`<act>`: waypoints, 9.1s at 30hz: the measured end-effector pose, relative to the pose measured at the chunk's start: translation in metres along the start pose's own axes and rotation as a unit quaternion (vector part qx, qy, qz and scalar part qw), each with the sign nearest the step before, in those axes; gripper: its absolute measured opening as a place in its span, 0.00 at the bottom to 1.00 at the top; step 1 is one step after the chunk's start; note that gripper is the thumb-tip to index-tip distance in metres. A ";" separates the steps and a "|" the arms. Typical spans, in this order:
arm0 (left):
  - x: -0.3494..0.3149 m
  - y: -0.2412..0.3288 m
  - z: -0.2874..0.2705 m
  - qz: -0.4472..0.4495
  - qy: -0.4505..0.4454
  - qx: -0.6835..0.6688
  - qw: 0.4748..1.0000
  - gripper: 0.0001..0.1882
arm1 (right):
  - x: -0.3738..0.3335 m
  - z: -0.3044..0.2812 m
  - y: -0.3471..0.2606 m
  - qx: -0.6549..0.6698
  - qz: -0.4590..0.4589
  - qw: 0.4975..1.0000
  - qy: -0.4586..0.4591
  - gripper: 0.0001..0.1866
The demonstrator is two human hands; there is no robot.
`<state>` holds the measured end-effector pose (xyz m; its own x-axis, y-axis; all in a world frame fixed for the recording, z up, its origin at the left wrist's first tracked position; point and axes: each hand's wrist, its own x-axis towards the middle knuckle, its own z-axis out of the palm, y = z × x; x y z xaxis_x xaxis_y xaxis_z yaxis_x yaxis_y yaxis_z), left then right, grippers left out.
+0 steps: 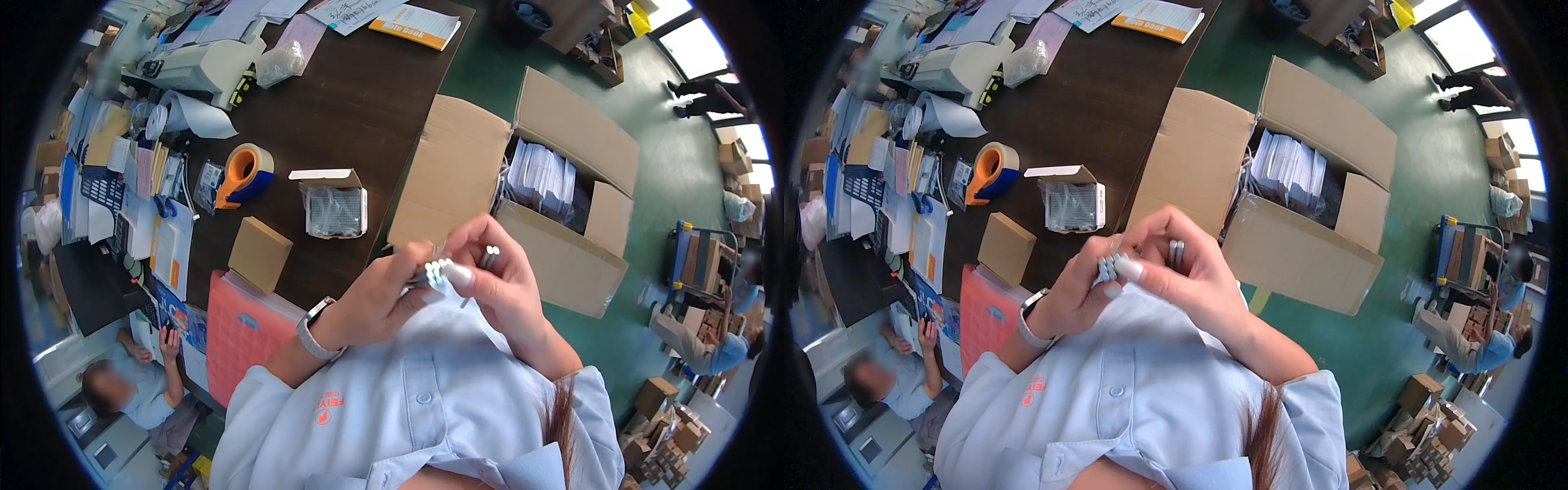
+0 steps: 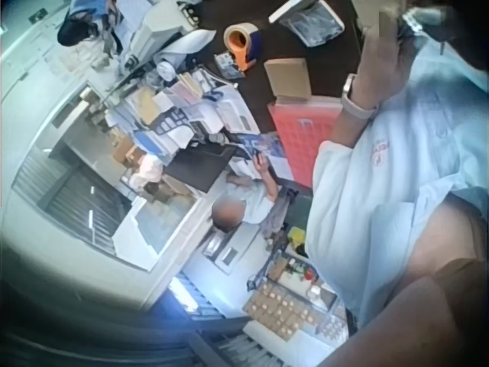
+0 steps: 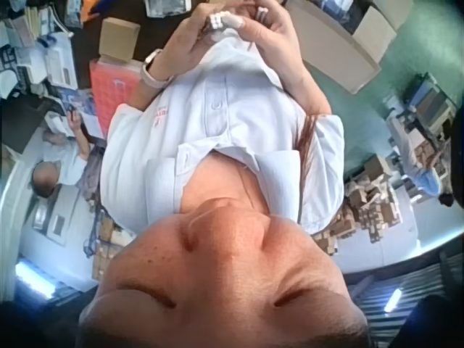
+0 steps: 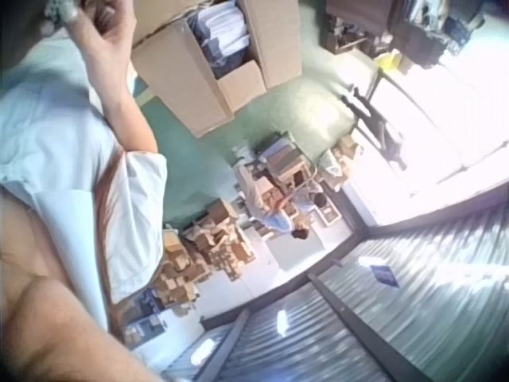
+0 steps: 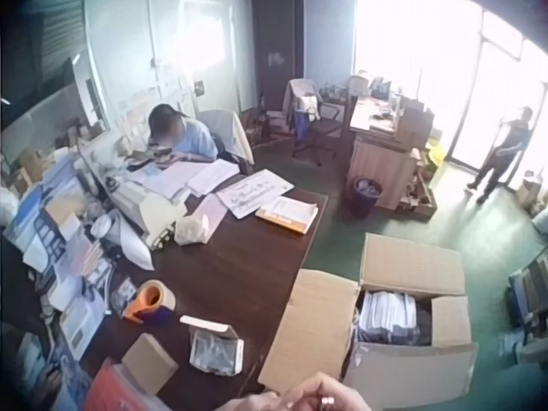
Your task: The person holds a bundle of small cylindrical metal rods and repeatedly picks up individual rods to insert them into the bundle, aligning them by hand. The person continues to adjust and add rods to the bundle throughout the clip.
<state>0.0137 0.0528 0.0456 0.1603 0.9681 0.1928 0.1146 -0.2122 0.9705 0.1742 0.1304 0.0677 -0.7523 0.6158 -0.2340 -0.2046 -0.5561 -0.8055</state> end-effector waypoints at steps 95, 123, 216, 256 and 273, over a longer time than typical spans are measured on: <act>-0.027 -0.055 0.033 -0.355 0.071 -0.459 0.812 0.19 | -0.029 -0.091 0.073 -0.005 0.035 0.996 0.077 0.15; -0.026 -0.051 0.029 -0.362 0.077 -0.468 0.803 0.18 | -0.027 -0.088 0.073 0.059 0.075 0.993 0.062 0.12; 0.055 -0.044 0.215 -0.518 -0.182 -0.281 0.787 0.20 | -0.167 -0.208 0.074 -0.097 0.039 0.980 0.170 0.12; 0.001 0.001 0.234 -0.479 -0.131 -0.440 0.748 0.10 | -0.170 -0.206 -0.012 -0.637 -0.199 0.706 -0.237 0.04; -0.120 -0.007 0.065 -0.391 -0.054 -0.451 0.800 0.09 | -0.017 -0.026 0.034 -0.655 -0.177 0.573 -0.460 0.05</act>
<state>0.0576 -0.0709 0.0063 0.4745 0.7302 -0.4916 -0.5263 0.6830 0.5064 0.1960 0.1157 0.0297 -0.9439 -0.3291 -0.0295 -0.2539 0.7795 -0.5726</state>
